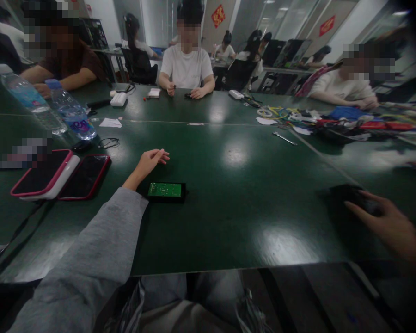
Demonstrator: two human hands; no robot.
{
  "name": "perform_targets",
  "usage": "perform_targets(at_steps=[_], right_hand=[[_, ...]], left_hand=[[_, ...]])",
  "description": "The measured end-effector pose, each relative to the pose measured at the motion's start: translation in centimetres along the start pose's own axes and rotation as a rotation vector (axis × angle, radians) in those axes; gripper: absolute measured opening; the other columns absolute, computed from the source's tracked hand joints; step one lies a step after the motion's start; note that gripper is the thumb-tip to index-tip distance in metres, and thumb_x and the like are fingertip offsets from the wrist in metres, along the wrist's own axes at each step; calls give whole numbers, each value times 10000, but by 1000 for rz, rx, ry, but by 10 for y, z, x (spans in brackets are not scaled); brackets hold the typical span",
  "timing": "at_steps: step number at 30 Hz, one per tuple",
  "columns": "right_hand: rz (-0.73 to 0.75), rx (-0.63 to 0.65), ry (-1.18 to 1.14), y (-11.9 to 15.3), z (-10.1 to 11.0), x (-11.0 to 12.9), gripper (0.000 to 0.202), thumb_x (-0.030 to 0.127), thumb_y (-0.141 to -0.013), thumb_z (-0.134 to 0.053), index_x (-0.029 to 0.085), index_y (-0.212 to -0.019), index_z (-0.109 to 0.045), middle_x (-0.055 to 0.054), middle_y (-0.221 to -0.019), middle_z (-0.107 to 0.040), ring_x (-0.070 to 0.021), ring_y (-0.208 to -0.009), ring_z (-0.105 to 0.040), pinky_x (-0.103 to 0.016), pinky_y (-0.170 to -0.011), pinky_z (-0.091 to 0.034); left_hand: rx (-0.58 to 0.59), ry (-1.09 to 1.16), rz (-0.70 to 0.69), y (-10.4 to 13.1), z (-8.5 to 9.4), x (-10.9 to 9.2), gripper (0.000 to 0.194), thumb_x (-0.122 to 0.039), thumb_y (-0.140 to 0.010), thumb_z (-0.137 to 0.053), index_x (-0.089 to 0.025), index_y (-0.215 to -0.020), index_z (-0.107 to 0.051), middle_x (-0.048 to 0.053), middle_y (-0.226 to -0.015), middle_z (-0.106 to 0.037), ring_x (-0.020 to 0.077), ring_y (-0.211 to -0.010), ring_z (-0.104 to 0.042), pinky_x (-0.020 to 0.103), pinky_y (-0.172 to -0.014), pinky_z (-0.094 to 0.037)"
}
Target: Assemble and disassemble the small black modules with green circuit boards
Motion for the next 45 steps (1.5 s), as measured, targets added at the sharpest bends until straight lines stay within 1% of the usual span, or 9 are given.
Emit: perform_targets(at_steps=[3, 7, 10, 14, 24, 31, 38, 42, 45], right_hand=[[-23, 178, 37, -10, -61, 28, 641, 709, -758, -673, 307, -1258, -682, -279, -1154, -660, -412, -1055, -660, -631, -848, -473], [478, 457, -257, 44, -156, 218, 612, 543, -897, -556, 227, -1422, -541, -146, -1327, -630, -325, -1220, -606, -546, -1038, -475], [743, 617, -432, 108, -199, 352, 545, 425, -944, -556, 271, -1463, -486, -89, -1262, -648, -266, -1133, -617, -484, -1001, -508], [873, 639, -454, 149, -220, 429, 524, 398, -979, -540, 247, -1476, -471, -90, -1157, -627, -255, -1048, -579, -454, -952, -512], [521, 543, -814, 118, -215, 404, 428, 492, -1055, -328, 257, -1325, -563, -92, -1219, -601, -224, -1136, -575, -422, -1017, -479], [701, 806, -861, 138, -218, 421, 386, 443, -1012, -451, 256, -1327, -571, -96, -1288, -578, -241, -1228, -541, -477, -1089, -432], [832, 960, -796, 148, -221, 419, 642, 432, -940, -597, 262, -1524, -389, -104, -1461, -515, -255, -1294, -531, -495, -1118, -418], [836, 912, -718, 140, -231, 414, 641, 360, -932, -574, 293, -1538, -375, -62, -1490, -515, -246, -1317, -533, -488, -1121, -430], [650, 703, -591, 104, -247, 391, 621, 318, -912, -557, 273, -1517, -422, -73, -1447, -552, -271, -1308, -541, -508, -1118, -435]], left_hand=[[2, -12, 2, 0, -1, 0, 420, -522, -939, -540, -151, -995, -730, 132, -971, -769, 174, -744, -711, 347, -782, -573], [-23, -39, 15, 0, 2, 0, 420, -516, -946, -506, -167, -1014, -730, 129, -1059, -765, 175, -787, -706, 330, -765, -558], [-49, -69, 20, 1, 5, -2, 426, -522, -951, -478, -186, -1032, -727, 119, -1165, -742, 179, -857, -697, 309, -747, -543], [-60, -63, 26, 3, 6, -5, 507, -612, -921, -493, -176, -1036, -727, 120, -1141, -746, 212, -931, -688, 336, -804, -540], [-34, -59, 35, 3, 2, -6, 534, -623, -917, -509, -165, -1060, -743, 105, -1073, -755, 219, -952, -677, 346, -854, -519], [-44, -53, 36, 3, 3, -7, 554, -640, -913, -506, -155, -1053, -734, 115, -1083, -753, 226, -963, -679, 359, -860, -532], [-53, -75, 37, 4, 4, -9, 515, -611, -923, -513, -162, -1040, -738, 107, -1080, -756, 221, -963, -678, 369, -888, -529], [-48, -69, 40, 4, 4, -7, 484, -571, -942, -506, -157, -1054, -730, 112, -1095, -754, 206, -931, -686, 346, -844, -536], [-37, -61, 41, 2, 4, -2, 453, -534, -963, -487, -164, -1075, -724, 114, -1090, -756, 174, -852, -689, 313, -783, -535]])
Point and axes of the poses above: each hand's wrist, its own y-axis away from the middle knuckle, its own z-axis out of the back of the hand, x = y × z, the point moved 10 cm from there along -y, towards the middle knuckle
